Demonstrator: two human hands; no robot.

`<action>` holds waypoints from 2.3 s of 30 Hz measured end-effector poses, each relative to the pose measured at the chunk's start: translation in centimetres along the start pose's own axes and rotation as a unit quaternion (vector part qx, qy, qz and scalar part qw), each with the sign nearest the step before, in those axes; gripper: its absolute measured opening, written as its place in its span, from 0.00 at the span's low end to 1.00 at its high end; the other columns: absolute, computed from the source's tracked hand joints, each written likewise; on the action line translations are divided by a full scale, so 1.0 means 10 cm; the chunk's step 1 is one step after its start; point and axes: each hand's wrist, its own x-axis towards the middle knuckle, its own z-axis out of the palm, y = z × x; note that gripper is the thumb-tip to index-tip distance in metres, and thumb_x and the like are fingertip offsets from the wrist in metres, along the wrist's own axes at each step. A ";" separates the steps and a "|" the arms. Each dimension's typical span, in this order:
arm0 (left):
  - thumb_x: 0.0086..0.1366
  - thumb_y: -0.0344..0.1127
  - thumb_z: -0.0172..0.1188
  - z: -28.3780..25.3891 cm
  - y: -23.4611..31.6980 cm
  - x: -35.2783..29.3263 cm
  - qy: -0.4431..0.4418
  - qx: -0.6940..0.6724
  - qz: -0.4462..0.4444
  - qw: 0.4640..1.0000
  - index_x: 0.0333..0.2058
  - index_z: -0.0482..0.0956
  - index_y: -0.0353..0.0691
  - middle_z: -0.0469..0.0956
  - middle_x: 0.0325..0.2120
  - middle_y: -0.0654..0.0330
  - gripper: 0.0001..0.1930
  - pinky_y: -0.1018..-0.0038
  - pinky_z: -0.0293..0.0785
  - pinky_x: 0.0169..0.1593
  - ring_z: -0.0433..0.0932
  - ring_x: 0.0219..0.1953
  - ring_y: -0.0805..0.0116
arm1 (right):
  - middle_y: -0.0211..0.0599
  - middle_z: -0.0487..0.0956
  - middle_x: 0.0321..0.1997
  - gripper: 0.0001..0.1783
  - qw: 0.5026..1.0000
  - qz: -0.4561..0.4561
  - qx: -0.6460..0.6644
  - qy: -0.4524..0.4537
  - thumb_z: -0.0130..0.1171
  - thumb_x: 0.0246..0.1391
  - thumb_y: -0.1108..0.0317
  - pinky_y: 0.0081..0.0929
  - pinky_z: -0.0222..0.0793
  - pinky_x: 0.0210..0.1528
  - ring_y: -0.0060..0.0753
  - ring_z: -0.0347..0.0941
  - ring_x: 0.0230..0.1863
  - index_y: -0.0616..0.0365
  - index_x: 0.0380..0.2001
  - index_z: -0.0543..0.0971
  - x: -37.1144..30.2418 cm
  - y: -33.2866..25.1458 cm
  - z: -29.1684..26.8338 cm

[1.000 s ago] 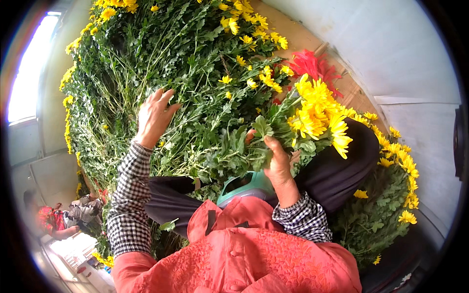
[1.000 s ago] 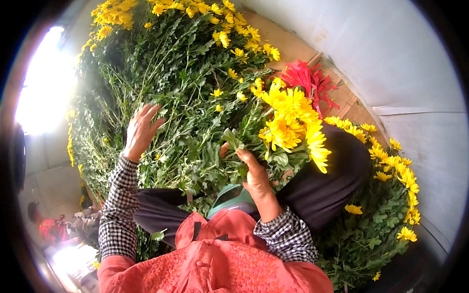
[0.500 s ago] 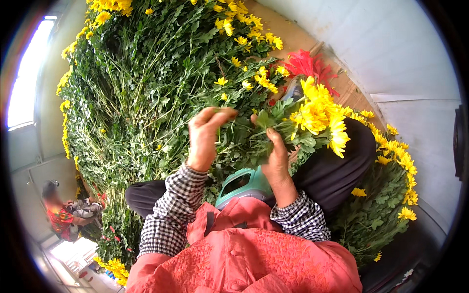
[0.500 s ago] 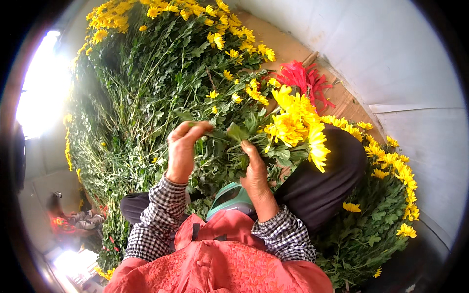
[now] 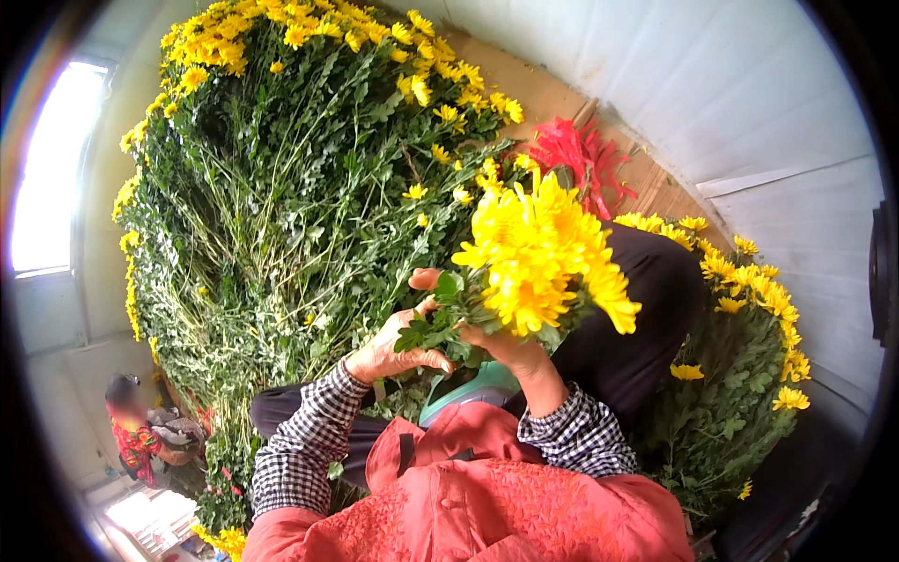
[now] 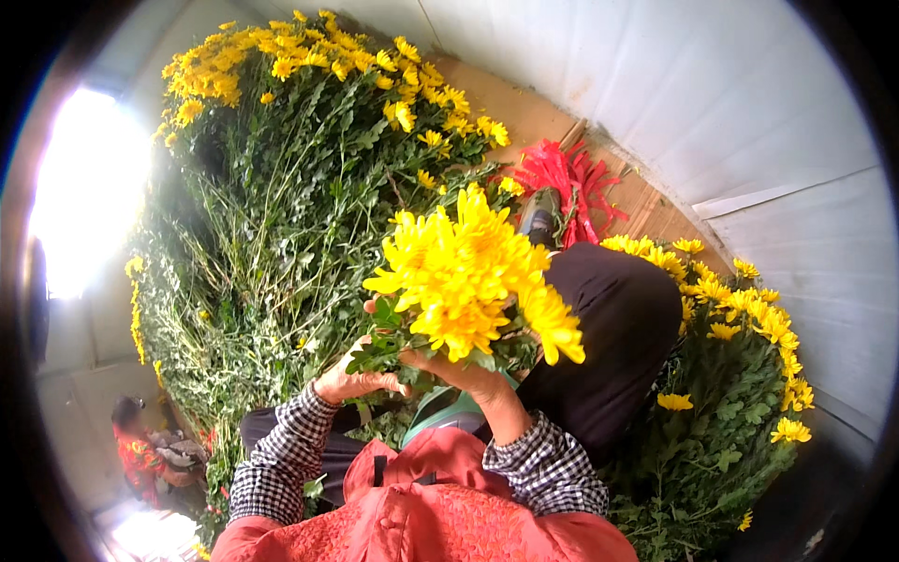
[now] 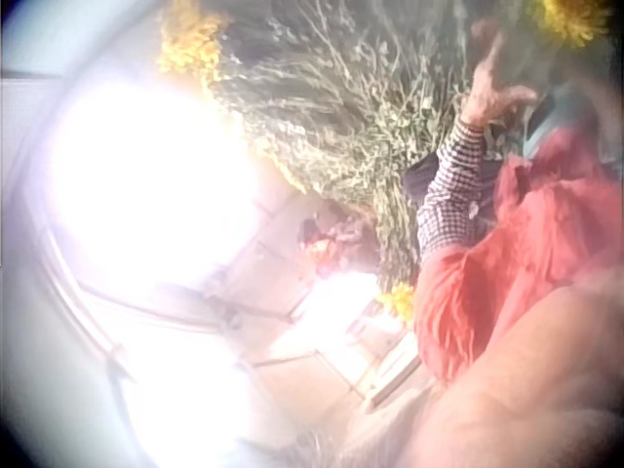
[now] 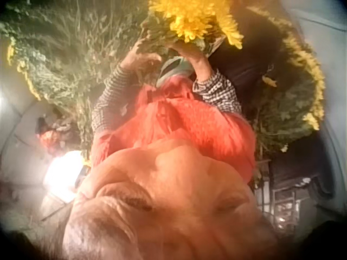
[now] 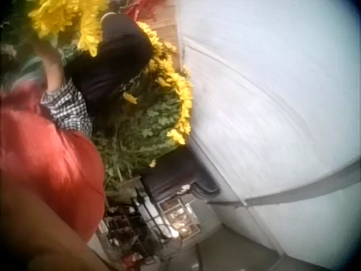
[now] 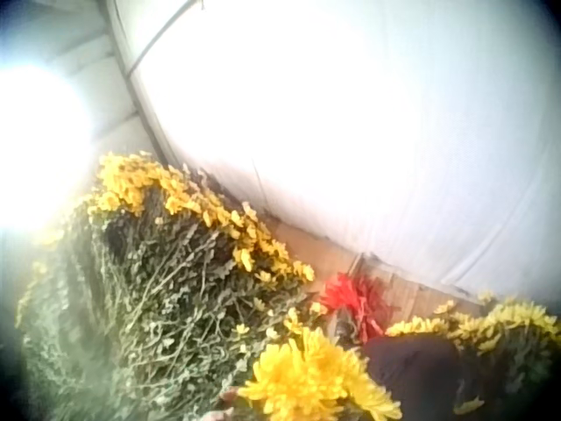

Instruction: The person gathers yellow chrysanthemum stems from a large pile on the floor, aligns them into a bunch, and secures the stems with a red rubber band. The person repeats this process to create multiple flower bundles.

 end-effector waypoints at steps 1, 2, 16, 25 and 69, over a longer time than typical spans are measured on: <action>0.46 0.54 0.71 0.02 0.02 0.00 0.010 0.089 0.045 0.995 0.58 0.63 0.36 0.75 0.47 0.57 0.45 0.68 0.69 0.52 0.74 0.48 0.64 | 0.38 0.61 0.65 0.36 0.999 0.034 0.031 -0.005 0.52 0.56 0.51 0.31 0.54 0.65 0.30 0.59 0.63 0.60 0.62 0.58 -0.05 0.08 -0.08; 0.46 0.55 0.70 0.03 0.05 0.01 0.021 0.177 0.090 0.980 0.58 0.63 0.35 0.75 0.46 0.56 0.45 0.69 0.70 0.51 0.75 0.46 0.63 | 0.38 0.56 0.68 0.34 0.996 0.069 0.061 -0.008 0.41 0.62 0.50 0.33 0.46 0.69 0.29 0.53 0.67 0.58 0.65 0.53 -0.08 0.15 -0.16; 0.65 0.45 0.57 0.15 0.03 -0.18 0.105 -0.117 0.047 0.986 0.56 0.68 0.37 0.70 0.53 0.62 0.25 0.73 0.62 0.57 0.67 0.52 0.70 | 0.44 0.55 0.68 0.32 0.011 0.274 0.959 0.070 0.39 0.64 0.56 0.38 0.47 0.70 0.40 0.51 0.69 0.61 0.66 0.51 -0.27 0.30 -0.34; 0.59 0.22 0.60 0.43 0.19 -0.03 0.272 -0.125 0.074 0.951 0.45 0.77 0.35 0.73 0.48 0.60 0.14 0.77 0.65 0.53 0.71 0.49 0.73 | 0.40 0.59 0.67 0.30 -0.150 0.274 0.950 0.023 0.40 0.65 0.55 0.37 0.51 0.68 0.37 0.56 0.67 0.58 0.64 0.56 -0.42 0.32 -0.36; 0.60 0.33 0.63 0.29 0.19 0.07 0.329 0.125 0.135 0.926 0.38 0.76 0.32 0.77 0.28 0.61 0.11 0.77 0.69 0.34 0.72 0.29 0.74 | 0.30 0.75 0.49 0.16 -0.928 0.073 0.241 -0.274 0.58 0.55 0.73 0.25 0.66 0.52 0.24 0.71 0.50 0.63 0.47 0.74 -0.25 0.38 0.03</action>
